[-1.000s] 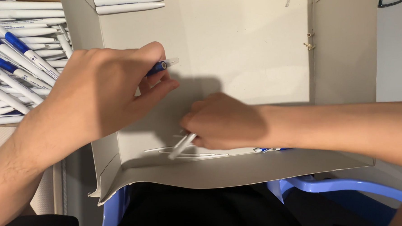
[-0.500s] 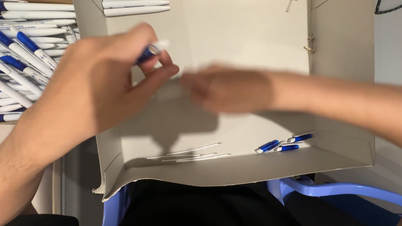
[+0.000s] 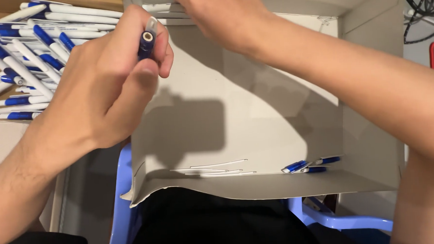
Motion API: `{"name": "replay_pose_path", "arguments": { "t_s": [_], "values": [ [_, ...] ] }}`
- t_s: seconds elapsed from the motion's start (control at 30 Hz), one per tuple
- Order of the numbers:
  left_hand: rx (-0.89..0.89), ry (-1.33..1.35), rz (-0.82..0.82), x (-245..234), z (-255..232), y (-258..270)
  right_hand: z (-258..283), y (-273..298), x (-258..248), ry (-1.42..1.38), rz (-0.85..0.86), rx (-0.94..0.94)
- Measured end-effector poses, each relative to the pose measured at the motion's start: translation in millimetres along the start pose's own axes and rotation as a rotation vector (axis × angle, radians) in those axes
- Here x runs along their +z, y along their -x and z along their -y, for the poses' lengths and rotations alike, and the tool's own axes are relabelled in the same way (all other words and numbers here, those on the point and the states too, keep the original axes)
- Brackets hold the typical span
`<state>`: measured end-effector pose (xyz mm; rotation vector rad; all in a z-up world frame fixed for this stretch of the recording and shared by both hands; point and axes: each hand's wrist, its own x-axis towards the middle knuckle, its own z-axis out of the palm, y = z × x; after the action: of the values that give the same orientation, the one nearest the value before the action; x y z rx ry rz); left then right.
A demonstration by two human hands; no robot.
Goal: Assembling plastic pens by inserting ink cartridges into barrels and attaching caps.
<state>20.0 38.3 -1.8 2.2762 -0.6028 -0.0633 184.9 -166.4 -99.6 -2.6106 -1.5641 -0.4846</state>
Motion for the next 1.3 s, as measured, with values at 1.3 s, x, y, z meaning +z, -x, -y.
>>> {"name": "replay_pose_path", "arguments": {
  "t_s": [1.3],
  "values": [
    [0.067,-0.395,-0.043,21,16,-25,52,81,-84,-0.831,0.330,0.382]
  ]
}}
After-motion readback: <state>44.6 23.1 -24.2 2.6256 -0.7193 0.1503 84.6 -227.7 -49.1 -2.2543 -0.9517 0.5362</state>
